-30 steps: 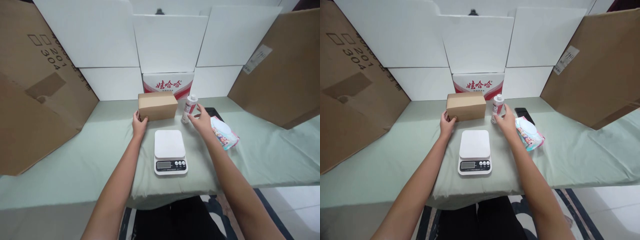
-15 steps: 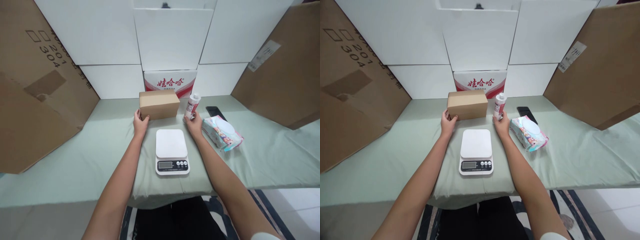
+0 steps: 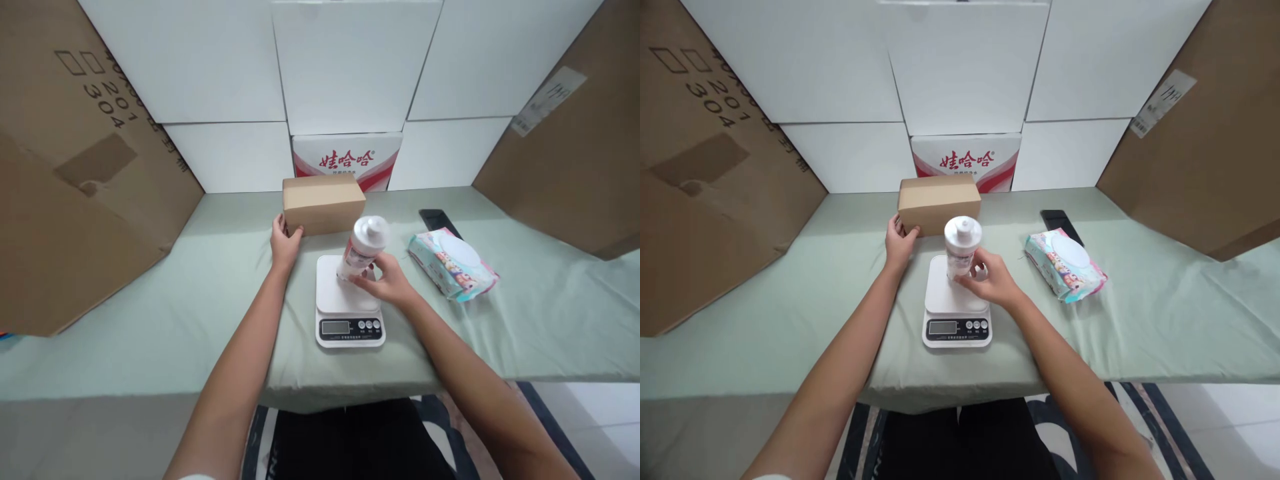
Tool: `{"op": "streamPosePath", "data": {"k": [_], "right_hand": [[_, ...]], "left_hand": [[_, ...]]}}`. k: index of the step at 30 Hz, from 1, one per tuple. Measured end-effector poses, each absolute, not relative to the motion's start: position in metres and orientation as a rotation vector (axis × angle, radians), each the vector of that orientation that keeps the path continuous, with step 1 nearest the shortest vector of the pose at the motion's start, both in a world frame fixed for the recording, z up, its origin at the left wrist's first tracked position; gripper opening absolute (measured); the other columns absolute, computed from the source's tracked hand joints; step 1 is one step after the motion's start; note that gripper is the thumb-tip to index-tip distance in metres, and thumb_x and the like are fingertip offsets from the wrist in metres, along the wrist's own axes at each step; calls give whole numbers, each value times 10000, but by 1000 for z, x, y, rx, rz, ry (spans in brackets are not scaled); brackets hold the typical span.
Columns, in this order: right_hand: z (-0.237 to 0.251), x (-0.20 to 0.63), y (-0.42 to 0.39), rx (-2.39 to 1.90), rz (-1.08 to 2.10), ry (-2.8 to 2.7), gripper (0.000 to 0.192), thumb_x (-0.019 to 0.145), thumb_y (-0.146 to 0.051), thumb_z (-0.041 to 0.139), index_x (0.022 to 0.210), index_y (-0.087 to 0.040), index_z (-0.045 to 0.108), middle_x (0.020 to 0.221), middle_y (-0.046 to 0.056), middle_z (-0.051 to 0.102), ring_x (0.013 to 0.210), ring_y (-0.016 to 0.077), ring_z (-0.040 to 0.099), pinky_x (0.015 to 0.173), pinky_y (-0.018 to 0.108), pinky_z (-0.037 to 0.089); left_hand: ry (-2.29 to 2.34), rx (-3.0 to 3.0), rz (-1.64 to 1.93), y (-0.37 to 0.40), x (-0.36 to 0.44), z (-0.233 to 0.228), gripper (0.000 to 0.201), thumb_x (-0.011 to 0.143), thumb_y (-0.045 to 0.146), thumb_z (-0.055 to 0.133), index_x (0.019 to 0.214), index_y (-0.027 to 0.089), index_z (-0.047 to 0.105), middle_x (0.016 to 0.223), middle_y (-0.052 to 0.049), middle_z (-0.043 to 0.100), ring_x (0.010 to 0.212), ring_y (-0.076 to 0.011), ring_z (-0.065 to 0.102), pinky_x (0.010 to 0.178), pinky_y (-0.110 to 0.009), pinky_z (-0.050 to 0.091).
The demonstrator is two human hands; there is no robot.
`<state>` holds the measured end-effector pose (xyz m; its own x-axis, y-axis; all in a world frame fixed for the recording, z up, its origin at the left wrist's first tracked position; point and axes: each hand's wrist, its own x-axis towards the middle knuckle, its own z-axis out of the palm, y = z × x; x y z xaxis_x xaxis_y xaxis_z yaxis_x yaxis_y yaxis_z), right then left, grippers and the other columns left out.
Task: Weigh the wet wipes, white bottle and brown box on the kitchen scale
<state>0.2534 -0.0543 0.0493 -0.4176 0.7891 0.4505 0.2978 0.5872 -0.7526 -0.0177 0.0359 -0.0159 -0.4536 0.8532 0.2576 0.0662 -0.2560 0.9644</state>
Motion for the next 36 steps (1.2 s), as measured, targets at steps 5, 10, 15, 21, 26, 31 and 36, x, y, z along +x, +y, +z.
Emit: {"op": "streamPosePath", "data": {"k": [5, 10, 15, 21, 26, 31, 36], "right_hand": [[40, 243, -58, -811, 848, -2063, 333, 826, -414, 783, 1047, -206, 646, 772, -9, 623, 635, 131, 479, 591, 286, 401], [44, 247, -55, -818, 848, -2074, 411, 822, -488, 779, 1107, -219, 659, 848, 17, 660, 687, 154, 516, 642, 309, 443], [56, 276, -39, -897, 775, -1630, 701, 857, -726, 560, 1404, -289, 535, 1315, 131, 688, 645, 157, 509, 657, 370, 475], [54, 286, -34, -979, 709, -1325, 412, 896, -559, 573, 1187, -269, 597, 1091, 91, 748, 564, 132, 403, 596, 330, 405], [46, 265, -47, -873, 809, -1610, 396, 875, -531, 712, 1157, -255, 677, 1056, 78, 767, 676, 157, 514, 676, 343, 473], [45, 252, -54, -807, 821, -1832, 385, 865, -516, 735, 1136, -244, 710, 929, 46, 734, 679, 155, 521, 682, 346, 490], [48, 249, -57, -777, 792, -1936, 373, 829, -434, 785, 1127, -232, 687, 855, 26, 691, 688, 155, 526, 664, 326, 463]], "left_hand": [[1410, 1184, 1751, 36, -19, -17, 717, 855, 151, 711, 1507, 196, 414, 1624, -186, 489, 1497, -243, 505, 1271, -415, 397], [1401, 1183, 1759, 36, -19, -18, 734, 854, 160, 715, 1521, 176, 408, 1627, -204, 478, 1500, -256, 502, 1267, -418, 404], [1395, 1173, 1758, 33, -20, -15, 736, 844, 162, 722, 1512, 209, 417, 1627, -179, 488, 1508, -256, 492, 1270, -429, 402], [1402, 1186, 1756, 31, -19, -13, 717, 841, 150, 716, 1496, 190, 427, 1617, -191, 497, 1490, -250, 514, 1260, -424, 416], [1405, 1202, 1750, 33, -20, -16, 732, 852, 157, 717, 1519, 203, 419, 1619, -175, 498, 1500, -246, 502, 1270, -423, 400], [1402, 1195, 1749, 34, -19, -16, 752, 850, 159, 730, 1529, 207, 410, 1625, -180, 488, 1496, -248, 507, 1274, -426, 392], [1390, 1190, 1753, 32, -18, -13, 750, 840, 157, 734, 1520, 191, 417, 1616, -194, 496, 1488, -261, 516, 1266, -436, 406]]}}
